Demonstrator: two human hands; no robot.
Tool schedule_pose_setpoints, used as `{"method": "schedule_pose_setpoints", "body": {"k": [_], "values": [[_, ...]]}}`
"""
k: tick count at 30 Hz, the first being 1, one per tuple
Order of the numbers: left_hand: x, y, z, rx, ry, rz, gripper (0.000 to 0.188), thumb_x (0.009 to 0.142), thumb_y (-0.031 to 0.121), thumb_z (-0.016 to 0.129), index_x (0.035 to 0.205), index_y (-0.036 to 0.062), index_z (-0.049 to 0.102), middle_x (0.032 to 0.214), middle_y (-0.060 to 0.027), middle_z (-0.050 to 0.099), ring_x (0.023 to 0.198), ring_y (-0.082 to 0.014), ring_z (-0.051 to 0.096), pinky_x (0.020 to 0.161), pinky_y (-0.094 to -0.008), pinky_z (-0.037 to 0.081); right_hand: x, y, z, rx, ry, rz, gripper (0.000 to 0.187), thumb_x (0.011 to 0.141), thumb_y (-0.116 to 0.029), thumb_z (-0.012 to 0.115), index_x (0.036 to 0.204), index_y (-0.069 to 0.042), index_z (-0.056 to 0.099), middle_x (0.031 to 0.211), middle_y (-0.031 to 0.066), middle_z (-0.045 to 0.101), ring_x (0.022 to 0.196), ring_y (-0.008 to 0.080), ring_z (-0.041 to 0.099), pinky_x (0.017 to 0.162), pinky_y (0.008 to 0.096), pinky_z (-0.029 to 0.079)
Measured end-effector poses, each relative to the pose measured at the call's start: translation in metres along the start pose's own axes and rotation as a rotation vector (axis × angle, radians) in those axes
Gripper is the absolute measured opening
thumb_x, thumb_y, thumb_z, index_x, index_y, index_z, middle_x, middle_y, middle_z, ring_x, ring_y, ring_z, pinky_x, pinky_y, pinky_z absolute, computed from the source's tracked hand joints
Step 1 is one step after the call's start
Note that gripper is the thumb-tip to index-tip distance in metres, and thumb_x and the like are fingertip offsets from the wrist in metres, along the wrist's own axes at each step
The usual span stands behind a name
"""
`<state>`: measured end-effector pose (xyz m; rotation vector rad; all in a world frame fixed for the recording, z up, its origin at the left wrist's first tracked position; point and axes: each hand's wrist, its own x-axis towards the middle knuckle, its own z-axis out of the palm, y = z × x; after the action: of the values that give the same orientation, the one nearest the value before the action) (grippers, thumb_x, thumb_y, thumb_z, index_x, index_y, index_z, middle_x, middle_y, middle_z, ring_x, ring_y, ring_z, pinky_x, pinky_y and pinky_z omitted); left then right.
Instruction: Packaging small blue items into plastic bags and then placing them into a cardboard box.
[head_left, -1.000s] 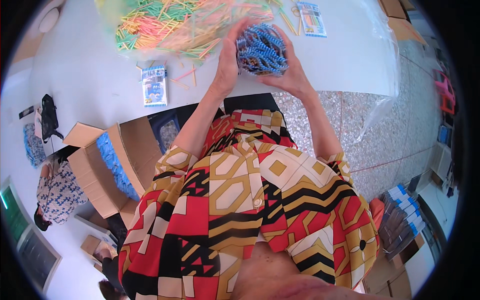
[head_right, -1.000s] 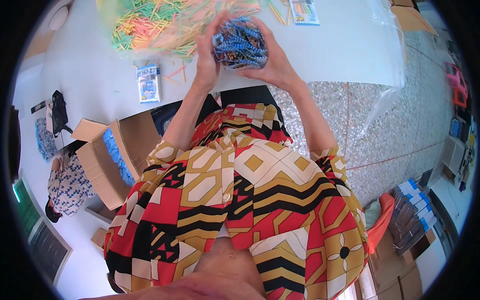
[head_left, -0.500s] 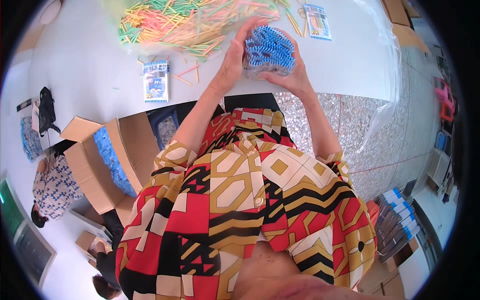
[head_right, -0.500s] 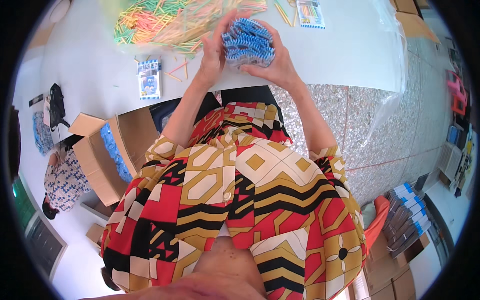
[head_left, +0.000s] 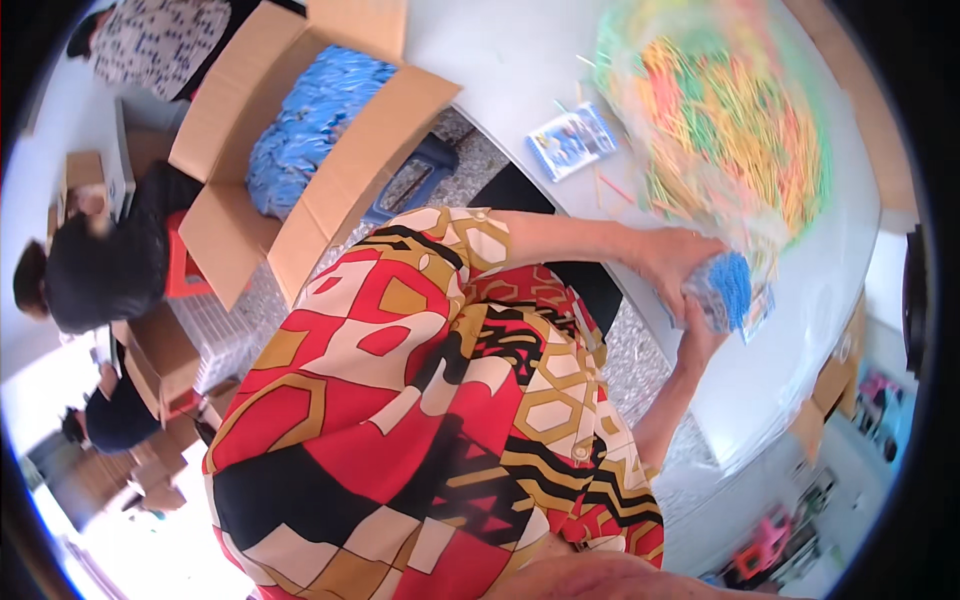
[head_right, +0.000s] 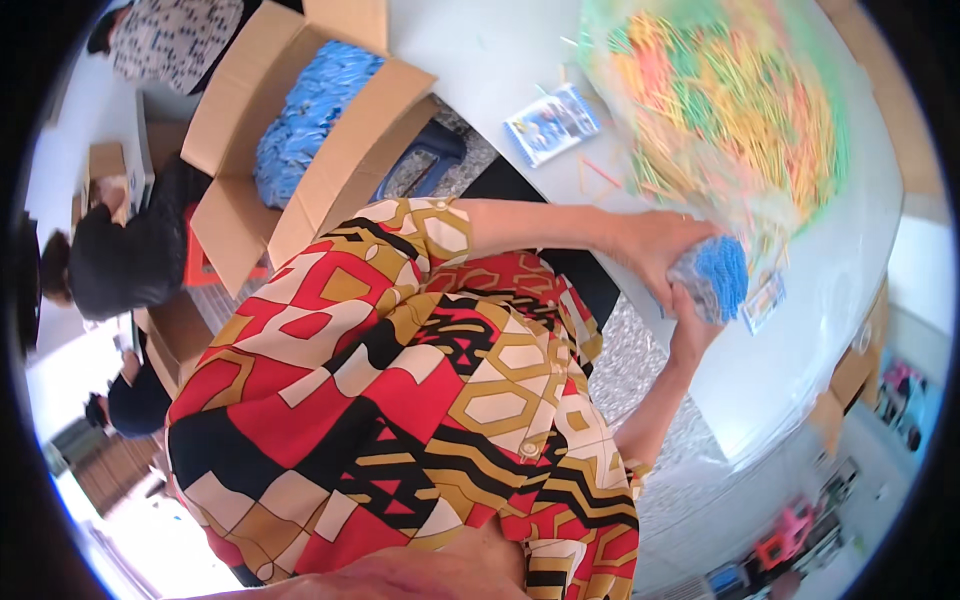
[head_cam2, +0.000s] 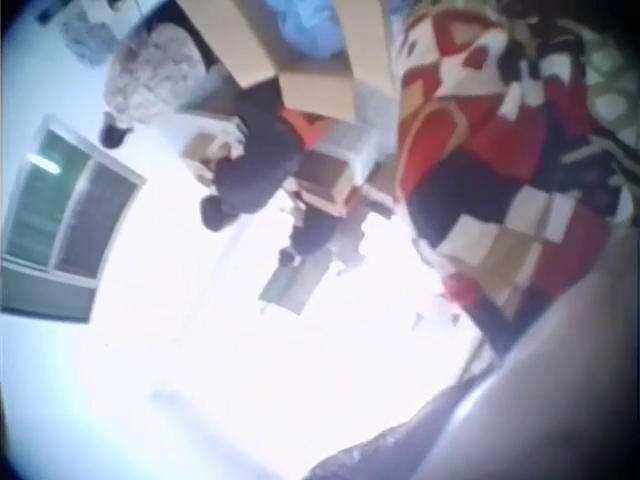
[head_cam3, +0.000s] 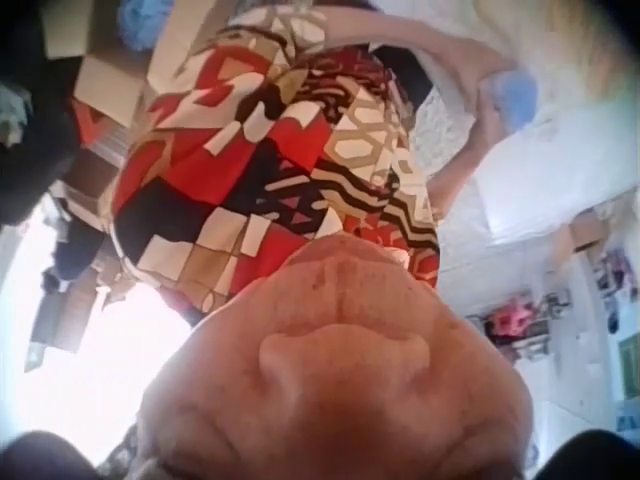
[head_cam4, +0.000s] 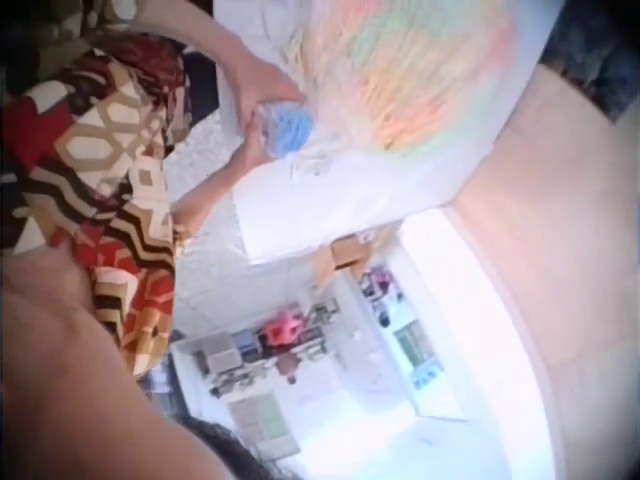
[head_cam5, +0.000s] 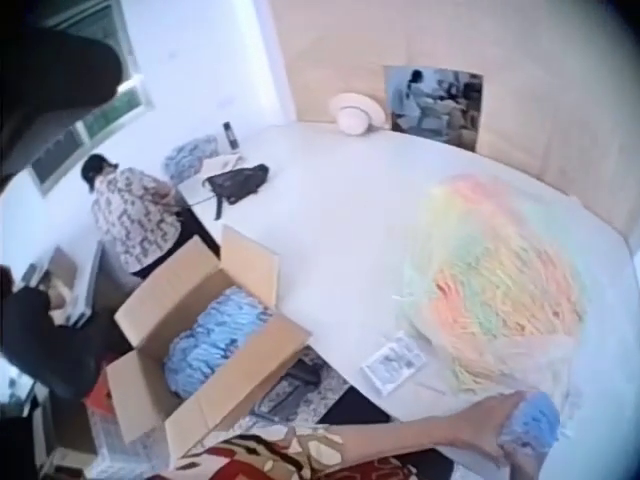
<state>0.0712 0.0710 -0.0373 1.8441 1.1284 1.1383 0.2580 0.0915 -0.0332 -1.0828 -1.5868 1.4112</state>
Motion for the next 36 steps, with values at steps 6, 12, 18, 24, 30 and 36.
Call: {"method": "schedule_pose_setpoints", "body": {"k": [6, 12, 18, 24, 30, 36], "values": [[-0.033, 0.053, -0.066, -0.045, 0.264, -0.030, 0.096, 0.050, 0.033, 0.082, 0.129, 0.0024, 0.037, 0.116, -0.0172, 0.054, 0.108, -0.0315, 0.053, 0.091, -0.0373, 0.042, 0.026, -0.055, 0.048, -0.045, -0.170, -0.039, 0.048, 0.069, -0.007, 0.069, 0.114, 0.002, 0.054, 0.105, 0.0097, 0.059, 0.093, 0.0194, 0.058, 0.087, 0.0324, 0.045], [-0.089, 0.072, -0.140, 0.134, 0.651, -0.094, 0.088, 0.050, 0.032, 0.082, 0.123, 0.0028, 0.043, 0.101, -0.0186, 0.061, 0.097, -0.0319, 0.060, 0.084, -0.0370, 0.047, 0.055, -0.104, 0.149, -0.176, -0.412, -0.216, 0.042, 0.073, -0.012, 0.066, 0.111, 0.004, 0.057, 0.105, 0.0094, 0.060, 0.094, 0.0195, 0.057, 0.087, 0.0321, 0.044], [-0.191, 0.081, -0.205, -0.033, 0.731, -0.243, 0.071, 0.059, 0.028, 0.080, 0.119, 0.0043, 0.050, 0.100, -0.0124, 0.064, 0.093, -0.0193, 0.062, 0.085, -0.0303, 0.047, 0.065, -0.132, 0.258, 0.071, -0.849, -0.556, 0.080, 0.073, -0.020, 0.069, 0.139, -0.002, 0.028, 0.138, 0.0121, 0.036, 0.126, 0.0236, 0.037, 0.105, 0.0385, 0.029], [-0.324, 0.021, -0.215, 0.088, 0.808, -0.616, 0.051, 0.064, 0.019, 0.078, 0.109, 0.0044, 0.058, 0.102, -0.0068, 0.064, 0.093, -0.0164, 0.060, 0.087, -0.0287, 0.046, 0.089, -0.098, 0.219, -0.167, -0.793, -0.550, 0.058, 0.081, -0.016, 0.060, 0.134, -0.003, 0.039, 0.145, 0.0143, 0.029, 0.135, 0.0261, 0.027, 0.110, 0.0421, 0.019], [-0.355, -0.022, -0.190, 0.191, 0.610, -0.798, 0.071, 0.056, 0.023, 0.080, 0.119, 0.0053, 0.051, 0.103, -0.0102, 0.063, 0.094, -0.0232, 0.059, 0.085, -0.0333, 0.045, 0.109, -0.081, 0.174, -0.325, -0.780, -0.452, 0.047, 0.083, -0.011, 0.057, 0.128, -0.005, 0.046, 0.145, 0.0143, 0.029, 0.134, 0.0251, 0.027, 0.110, 0.0419, 0.020], [-0.355, -0.048, -0.194, 0.254, 0.439, -0.827, 0.079, 0.056, 0.027, 0.081, 0.124, 0.0059, 0.046, 0.106, -0.0145, 0.062, 0.099, -0.0281, 0.059, 0.085, -0.0358, 0.044, 0.106, -0.073, 0.167, -0.430, -0.799, -0.457, 0.042, 0.084, -0.012, 0.058, 0.124, -0.006, 0.050, 0.142, 0.0149, 0.033, 0.134, 0.0265, 0.028, 0.108, 0.0407, 0.022]]}}
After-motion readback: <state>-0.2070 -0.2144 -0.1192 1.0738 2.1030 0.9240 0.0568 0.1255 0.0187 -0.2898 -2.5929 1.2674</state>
